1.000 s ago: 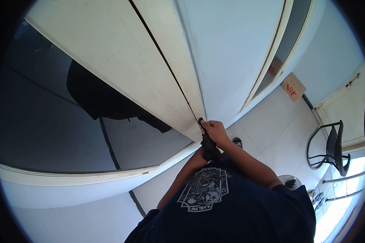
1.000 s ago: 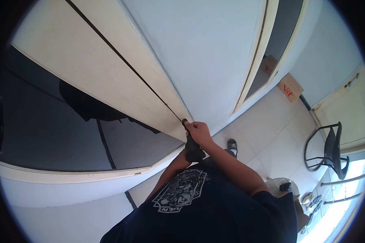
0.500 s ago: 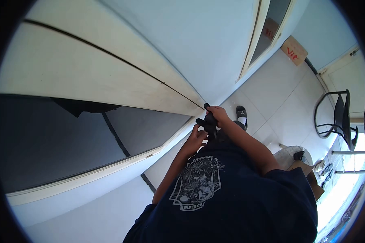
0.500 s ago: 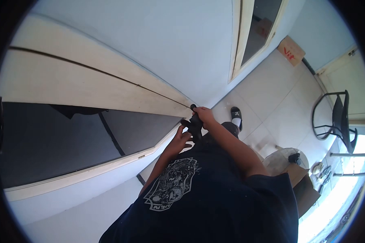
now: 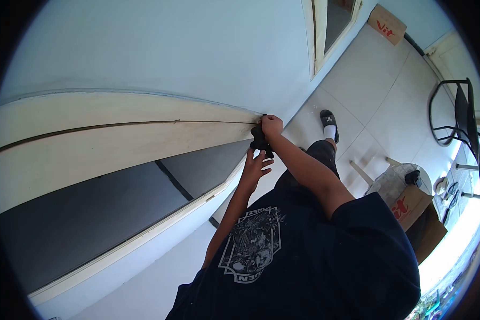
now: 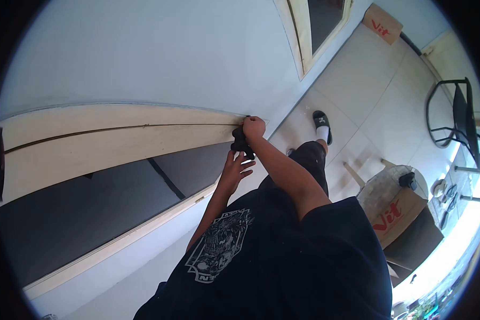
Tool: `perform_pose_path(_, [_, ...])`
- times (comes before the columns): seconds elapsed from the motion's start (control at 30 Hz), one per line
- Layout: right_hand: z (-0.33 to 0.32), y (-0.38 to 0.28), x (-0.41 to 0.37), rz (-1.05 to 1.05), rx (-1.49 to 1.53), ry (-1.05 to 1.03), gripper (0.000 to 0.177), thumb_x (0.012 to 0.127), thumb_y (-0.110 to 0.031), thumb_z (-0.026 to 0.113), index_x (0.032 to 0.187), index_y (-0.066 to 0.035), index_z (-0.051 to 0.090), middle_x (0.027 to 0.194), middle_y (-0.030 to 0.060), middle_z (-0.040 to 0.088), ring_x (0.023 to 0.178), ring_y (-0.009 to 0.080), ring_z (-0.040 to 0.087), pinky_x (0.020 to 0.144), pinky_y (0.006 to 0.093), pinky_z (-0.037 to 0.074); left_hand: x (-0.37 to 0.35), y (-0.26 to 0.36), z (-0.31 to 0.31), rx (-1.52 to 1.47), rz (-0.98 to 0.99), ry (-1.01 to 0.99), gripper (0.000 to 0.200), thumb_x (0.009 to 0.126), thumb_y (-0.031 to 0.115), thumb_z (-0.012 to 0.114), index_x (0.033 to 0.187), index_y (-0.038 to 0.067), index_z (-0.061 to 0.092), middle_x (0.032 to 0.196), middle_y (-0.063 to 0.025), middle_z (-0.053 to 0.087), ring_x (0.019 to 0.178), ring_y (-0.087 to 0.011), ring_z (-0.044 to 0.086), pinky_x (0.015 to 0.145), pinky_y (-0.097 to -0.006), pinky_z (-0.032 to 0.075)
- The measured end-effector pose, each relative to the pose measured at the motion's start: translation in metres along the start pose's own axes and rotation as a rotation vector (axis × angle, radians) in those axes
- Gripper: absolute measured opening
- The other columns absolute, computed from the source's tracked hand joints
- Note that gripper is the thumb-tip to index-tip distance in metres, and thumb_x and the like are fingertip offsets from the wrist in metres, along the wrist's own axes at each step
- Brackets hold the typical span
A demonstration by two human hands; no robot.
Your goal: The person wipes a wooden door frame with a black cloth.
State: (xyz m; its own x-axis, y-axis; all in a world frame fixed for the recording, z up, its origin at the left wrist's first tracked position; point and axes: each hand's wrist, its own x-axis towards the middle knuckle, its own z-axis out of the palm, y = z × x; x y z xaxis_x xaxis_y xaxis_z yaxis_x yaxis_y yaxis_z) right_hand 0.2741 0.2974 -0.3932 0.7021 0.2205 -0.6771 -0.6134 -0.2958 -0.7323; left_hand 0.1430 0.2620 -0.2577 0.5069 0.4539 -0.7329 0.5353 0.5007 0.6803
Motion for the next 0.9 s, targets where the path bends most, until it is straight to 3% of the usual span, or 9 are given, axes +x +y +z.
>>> perform_pose_path(0.17, [-0.005, -0.007, -0.019, -0.01, 0.283, -0.155, 0.014, 0.085, -0.015, 0.066, 0.086, -0.002, 0.073, 0.075, 0.0043, 0.072, 0.064, 0.0133, 0.064, 0.061, 0.0293, 0.052, -0.008, 0.001, -0.004, -0.011, 0.003, -0.007, 0.045, 0.105, 0.037, 0.049, 0.14, 0.017, 0.03, 0.126, -0.015, 0.057, 0.113, -0.0265, 0.065, 0.085, -0.0388, 0.053])
perform_pose_path(0.4, [0.004, 0.004, 0.005, 0.088, 0.31, -0.139, 0.015, 0.089, -0.015, 0.066, 0.091, 0.0, 0.071, 0.078, 0.0054, 0.071, 0.064, 0.0128, 0.062, 0.06, 0.0269, 0.051, -0.005, 0.006, 0.0, -0.031, -0.01, -0.014, 0.041, 0.106, 0.035, 0.047, 0.139, 0.017, 0.031, 0.126, -0.0136, 0.056, 0.111, -0.0254, 0.065, 0.084, -0.0385, 0.054])
perform_pose_path(0.57, [-0.013, -0.031, -0.034, 0.082, 0.517, -0.233, 0.014, 0.088, -0.011, 0.065, 0.092, 0.001, 0.07, 0.076, 0.0061, 0.069, 0.063, 0.013, 0.061, 0.059, 0.0277, 0.049, -0.005, 0.009, -0.005, -0.077, 0.043, -0.015, 0.035, 0.106, 0.022, 0.039, 0.14, 0.018, 0.029, 0.124, -0.0113, 0.059, 0.108, -0.0237, 0.065, 0.084, -0.039, 0.053])
perform_pose_path(0.8, [-0.01, -0.033, -0.031, 0.163, 0.561, -0.254, 0.015, 0.092, -0.013, 0.065, 0.099, 0.0, 0.067, 0.079, 0.0051, 0.068, 0.066, 0.0134, 0.062, 0.059, 0.0264, 0.053, 0.0, 0.007, -0.018, -0.093, 0.044, -0.065, 0.038, 0.105, 0.025, 0.042, 0.14, 0.018, 0.03, 0.126, -0.009, 0.058, 0.109, -0.0227, 0.064, 0.086, -0.04, 0.053])
perform_pose_path(0.9, [-0.017, -0.05, -0.045, 0.141, 0.531, -0.228, 0.015, 0.091, -0.013, 0.065, 0.096, 0.001, 0.068, 0.078, 0.005, 0.069, 0.067, 0.0118, 0.06, 0.061, 0.0261, 0.049, -0.001, 0.011, -0.017, -0.153, 0.025, -0.027, 0.044, 0.103, 0.014, 0.041, 0.145, 0.017, 0.028, 0.122, -0.0084, 0.06, 0.106, -0.0203, 0.065, 0.082, -0.0356, 0.054])
